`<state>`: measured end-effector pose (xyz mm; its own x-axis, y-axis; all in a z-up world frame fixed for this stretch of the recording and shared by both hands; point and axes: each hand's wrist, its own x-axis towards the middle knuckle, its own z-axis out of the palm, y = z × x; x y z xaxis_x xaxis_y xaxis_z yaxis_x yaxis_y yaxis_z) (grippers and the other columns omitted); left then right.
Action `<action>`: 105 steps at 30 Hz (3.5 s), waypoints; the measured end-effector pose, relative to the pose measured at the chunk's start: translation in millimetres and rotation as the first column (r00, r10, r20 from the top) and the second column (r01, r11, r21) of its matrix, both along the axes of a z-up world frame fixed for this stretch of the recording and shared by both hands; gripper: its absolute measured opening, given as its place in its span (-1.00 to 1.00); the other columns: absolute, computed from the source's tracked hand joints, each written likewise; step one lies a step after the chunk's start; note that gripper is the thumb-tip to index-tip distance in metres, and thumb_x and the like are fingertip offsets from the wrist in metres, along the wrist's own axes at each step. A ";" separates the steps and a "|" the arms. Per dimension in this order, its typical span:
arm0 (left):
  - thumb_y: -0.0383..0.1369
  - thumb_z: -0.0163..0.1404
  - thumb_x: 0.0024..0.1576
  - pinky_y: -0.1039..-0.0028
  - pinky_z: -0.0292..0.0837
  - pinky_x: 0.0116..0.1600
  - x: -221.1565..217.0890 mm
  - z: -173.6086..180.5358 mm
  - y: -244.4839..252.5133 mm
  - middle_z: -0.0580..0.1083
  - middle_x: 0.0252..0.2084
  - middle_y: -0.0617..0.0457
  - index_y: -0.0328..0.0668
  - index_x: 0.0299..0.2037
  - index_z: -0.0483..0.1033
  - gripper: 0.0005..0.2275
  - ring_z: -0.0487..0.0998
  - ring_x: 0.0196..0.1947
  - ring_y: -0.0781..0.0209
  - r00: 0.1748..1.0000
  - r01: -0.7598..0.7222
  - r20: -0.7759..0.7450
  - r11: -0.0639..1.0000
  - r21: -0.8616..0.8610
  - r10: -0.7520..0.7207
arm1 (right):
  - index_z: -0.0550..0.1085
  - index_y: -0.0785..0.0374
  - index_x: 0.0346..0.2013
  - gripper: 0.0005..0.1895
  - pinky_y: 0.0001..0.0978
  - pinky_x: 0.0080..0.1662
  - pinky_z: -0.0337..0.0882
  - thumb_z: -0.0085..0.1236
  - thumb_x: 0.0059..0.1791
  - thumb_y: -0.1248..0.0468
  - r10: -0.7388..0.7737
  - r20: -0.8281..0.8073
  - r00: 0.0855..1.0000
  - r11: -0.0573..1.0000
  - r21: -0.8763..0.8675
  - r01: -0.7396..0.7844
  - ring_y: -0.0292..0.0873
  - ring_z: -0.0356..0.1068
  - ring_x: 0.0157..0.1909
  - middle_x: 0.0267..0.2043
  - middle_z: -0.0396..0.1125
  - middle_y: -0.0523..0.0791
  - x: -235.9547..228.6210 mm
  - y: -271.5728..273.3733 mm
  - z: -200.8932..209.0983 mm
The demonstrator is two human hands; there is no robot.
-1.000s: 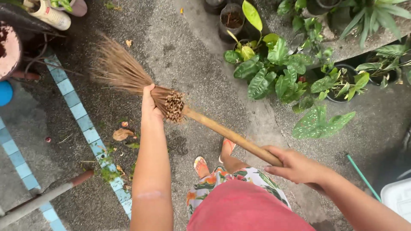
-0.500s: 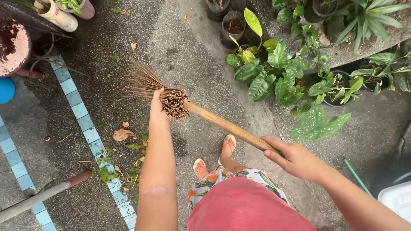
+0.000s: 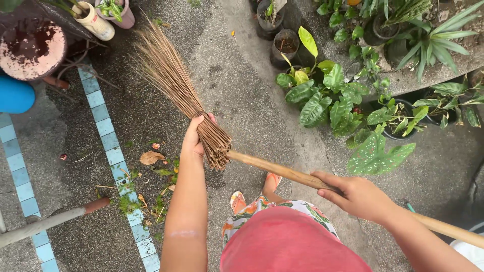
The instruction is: The recorder repairs a bundle broom by reinserting the handle and then sweeps an outdoor concrete area.
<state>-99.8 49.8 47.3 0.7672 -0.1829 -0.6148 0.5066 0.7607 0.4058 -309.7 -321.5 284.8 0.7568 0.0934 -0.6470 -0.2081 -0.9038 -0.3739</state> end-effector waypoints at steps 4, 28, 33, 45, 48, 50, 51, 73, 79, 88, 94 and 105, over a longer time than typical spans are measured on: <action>-0.41 0.07 0.13 0.20 0.61 -0.01 -10.8 19.4 13.5 0.56 -0.15 -0.11 -0.34 -0.02 0.43 -0.75 0.61 -0.13 0.05 0.998 0.032 0.061 0.999 0.013 -0.033 | 0.33 -0.33 0.35 -0.34 -0.14 -0.16 0.53 0.09 -0.05 -0.20 0.000 -0.010 1.000 1.000 -0.009 0.000 0.02 0.58 -0.29 -0.24 0.57 -0.10 -12.6 14.0 -2.4; -0.24 0.09 0.19 0.12 0.56 0.14 -31.8 74.3 88.7 0.53 -0.07 -0.14 -0.36 -0.04 0.48 -0.70 0.56 -0.03 -0.05 0.965 -0.163 0.185 0.979 -0.126 0.185 | 0.36 -0.28 0.40 -0.34 -0.20 -0.34 0.40 0.20 -0.02 -0.06 -0.155 0.036 0.987 0.987 -0.024 0.156 -0.10 0.28 -0.54 -0.60 0.32 0.05 -43.9 90.1 61.6; -0.18 0.02 0.12 0.09 0.60 0.05 -43.9 133.7 67.2 0.53 -0.01 -0.17 -0.24 0.05 0.45 -0.63 0.59 -0.03 -0.04 0.990 -0.138 -0.023 0.988 -0.077 0.136 | 0.38 0.08 0.23 -0.45 -0.25 -0.38 0.47 0.11 -0.03 0.02 -0.188 0.491 0.851 0.973 0.210 0.094 -0.13 0.52 -0.51 -0.50 0.47 -0.04 -52.2 88.9 2.1; -0.27 0.02 0.24 0.37 0.66 -0.16 -71.7 43.5 17.1 0.51 -0.14 -0.09 -0.28 -0.02 0.49 -0.76 0.59 -0.17 0.13 0.945 -0.265 -0.271 0.913 -0.309 0.182 | 0.35 0.08 0.14 -0.53 0.00 -0.31 0.51 0.08 -0.01 0.01 -0.160 0.578 0.800 0.977 0.210 0.043 0.15 0.56 -0.40 -0.43 0.49 0.04 -52.4 138.1 -22.4; -0.27 0.03 0.24 0.39 0.66 -0.18 -88.2 48.2 4.5 0.56 -0.14 -0.09 -0.31 -0.05 0.52 -0.75 0.62 -0.19 0.12 0.925 -0.286 -0.336 0.910 -0.300 0.180 | 0.32 0.10 0.21 -0.50 0.05 -0.32 0.49 0.09 0.03 0.02 -0.185 0.554 0.812 0.977 0.190 0.093 0.22 0.52 -0.33 -0.40 0.47 0.09 -53.0 138.2 -30.3; -0.26 0.03 0.27 0.39 0.67 -0.16 -92.8 36.7 -0.1 0.56 -0.12 -0.09 -0.33 -0.02 0.52 -0.74 0.63 -0.17 0.12 0.928 -0.271 -0.330 0.918 -0.289 0.170 | 0.34 0.07 0.20 -0.52 0.05 -0.29 0.48 0.09 0.04 0.00 -0.108 0.525 0.844 0.993 0.097 0.066 0.21 0.51 -0.34 -0.42 0.48 0.08 -54.6 132.9 -39.2; -0.26 0.04 0.30 0.39 0.68 -0.13 -93.0 31.9 -3.6 0.56 -0.10 -0.10 -0.35 0.00 0.52 -0.73 0.64 -0.15 0.11 0.933 -0.259 -0.320 0.925 -0.279 0.165 | 0.36 0.04 0.18 -0.54 0.05 -0.27 0.48 0.10 0.05 -0.02 -0.031 0.491 0.871 0.999 0.007 0.031 0.20 0.51 -0.35 -0.44 0.48 0.06 -53.6 129.0 -42.9; -0.17 0.11 0.20 0.01 0.46 0.21 -110.5 22.2 -22.5 0.54 -0.03 -0.12 -0.29 0.08 0.44 -0.62 0.54 0.02 -0.08 0.997 -0.010 -0.075 0.952 -0.307 -0.013 | 0.41 0.22 0.03 -0.51 -0.23 -0.35 0.46 0.26 -0.02 -0.03 -0.308 0.455 0.836 0.947 0.227 0.226 -0.12 0.48 -0.48 -0.50 0.41 -0.02 -76.8 74.4 -100.7; -0.31 0.09 0.09 0.05 0.49 0.11 -122.4 65.9 -32.5 0.55 -0.09 -0.06 -0.27 0.02 0.54 -0.68 0.58 -0.08 -0.01 0.963 0.236 0.179 0.952 -0.196 -0.202 | 0.39 0.25 0.25 -0.25 -0.36 -0.34 0.36 0.35 -0.15 -0.01 -0.554 0.103 0.826 0.609 0.727 0.318 -0.23 0.32 -0.31 -0.07 0.42 -0.15 10.4 99.0 -76.8; -0.55 0.13 0.10 0.22 0.55 0.16 -137.6 143.8 -37.0 0.56 0.00 -0.05 -0.33 0.08 0.48 -0.68 0.59 0.01 0.10 0.791 0.284 0.543 0.956 0.080 -0.280 | 0.22 0.33 0.39 0.21 -0.14 0.16 0.44 0.51 -0.35 -0.23 -0.028 -0.479 0.877 0.080 0.874 0.480 -0.11 0.40 0.18 0.22 0.37 -0.03 58.1 126.5 -98.7; -0.62 0.16 -0.02 0.28 0.56 0.10 -144.9 193.8 -34.3 0.52 0.02 0.01 -0.12 0.21 0.29 -0.44 0.59 -0.04 0.16 0.708 0.210 0.626 0.944 0.256 -0.327 | 0.12 0.35 0.44 0.24 -0.14 0.25 0.39 0.63 -0.41 0.21 -0.022 -0.472 0.881 0.040 0.880 0.472 -0.07 0.37 0.21 0.23 0.30 -0.02 51.5 139.4 -86.4; -0.62 0.18 0.05 0.19 0.61 0.12 -131.6 220.8 -40.1 0.52 0.04 -0.06 -0.26 0.14 0.34 -0.56 0.62 0.03 0.04 0.688 0.129 0.687 0.971 0.200 -0.233 | 0.17 0.32 0.43 0.19 -0.22 0.22 0.40 0.58 -0.43 0.31 -0.131 -0.351 0.927 0.086 0.928 0.364 -0.13 0.38 0.20 0.20 0.34 -0.07 53.6 138.9 -45.4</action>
